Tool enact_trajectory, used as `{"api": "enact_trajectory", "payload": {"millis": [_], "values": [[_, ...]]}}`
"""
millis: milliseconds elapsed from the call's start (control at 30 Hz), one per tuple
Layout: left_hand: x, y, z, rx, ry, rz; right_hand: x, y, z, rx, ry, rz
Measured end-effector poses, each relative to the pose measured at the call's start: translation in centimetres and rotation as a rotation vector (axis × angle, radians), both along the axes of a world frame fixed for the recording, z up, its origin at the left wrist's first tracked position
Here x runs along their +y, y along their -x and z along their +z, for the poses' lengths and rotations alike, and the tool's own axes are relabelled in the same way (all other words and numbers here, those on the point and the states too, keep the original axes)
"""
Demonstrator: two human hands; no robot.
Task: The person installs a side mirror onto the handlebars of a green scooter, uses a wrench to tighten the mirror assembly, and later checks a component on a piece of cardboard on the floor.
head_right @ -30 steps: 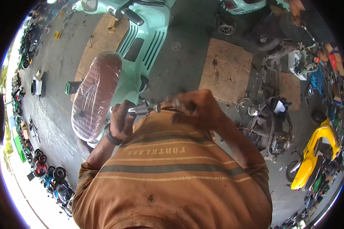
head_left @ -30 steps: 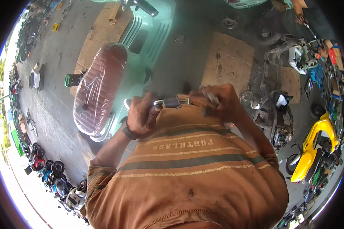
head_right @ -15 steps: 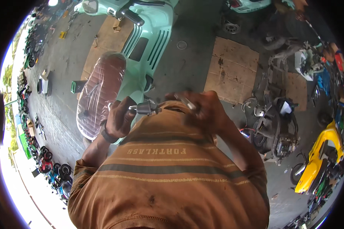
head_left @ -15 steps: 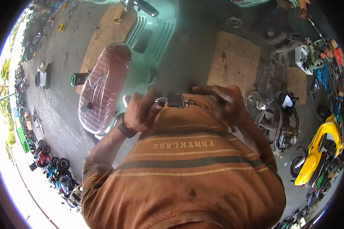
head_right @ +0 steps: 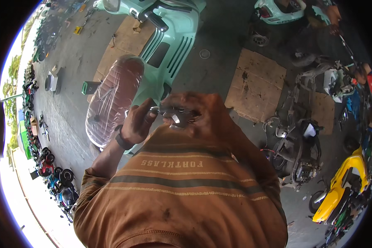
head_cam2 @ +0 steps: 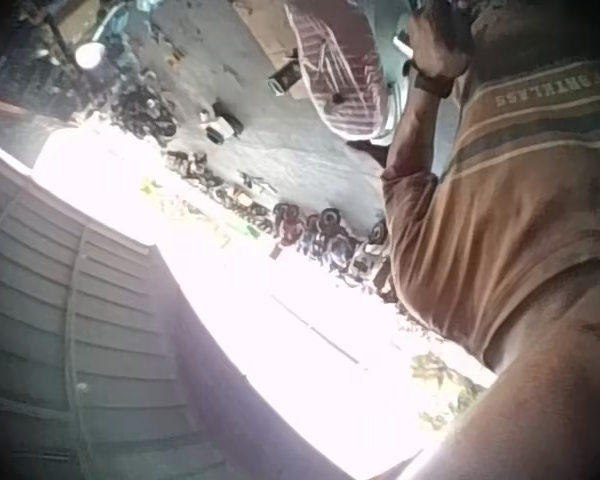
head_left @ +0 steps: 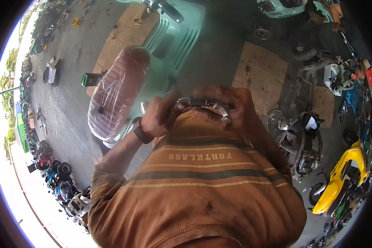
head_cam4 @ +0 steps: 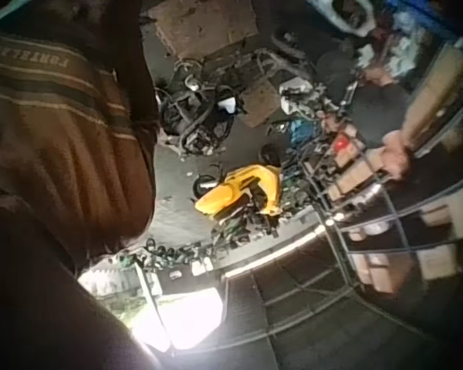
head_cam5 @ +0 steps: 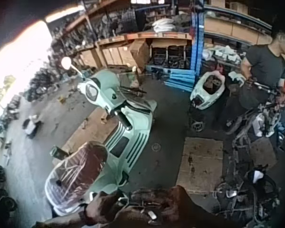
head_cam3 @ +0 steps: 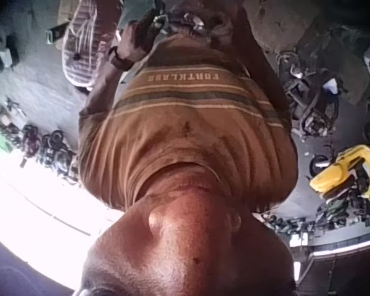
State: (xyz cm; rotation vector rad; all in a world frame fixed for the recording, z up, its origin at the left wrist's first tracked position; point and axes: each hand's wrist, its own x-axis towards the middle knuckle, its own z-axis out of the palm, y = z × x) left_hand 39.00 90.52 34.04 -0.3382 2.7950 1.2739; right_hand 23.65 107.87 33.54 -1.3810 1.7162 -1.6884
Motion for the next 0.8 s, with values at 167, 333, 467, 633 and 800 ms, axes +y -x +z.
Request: {"api": "enact_trajectory", "payload": {"millis": [167, 333, 467, 633, 800], "values": [[0.6, 1.3, -0.2, 0.05, 0.047, 0.021, -0.2, 0.3, -1.1, -0.212, -0.038, 0.036], [1.3, 1.4, -1.5, 0.122, 0.155, 0.043, -0.8, 2.1, 0.5, -0.113, -0.343, 0.074], [0.9, 1.8, -2.0, 0.107, 0.211, 0.033, -2.0, 2.7, 0.2, -0.184, -0.376, 0.09], [-0.8, 2.2, -1.1, 0.113, -0.005, 0.118, -4.3, 3.5, -0.2, -0.35, -0.274, 0.164], [-3.4, 2.8, -0.2, 0.042, -0.05, 0.185, -4.8, 5.8, 0.8, 0.05, -0.169, 0.044]]}}
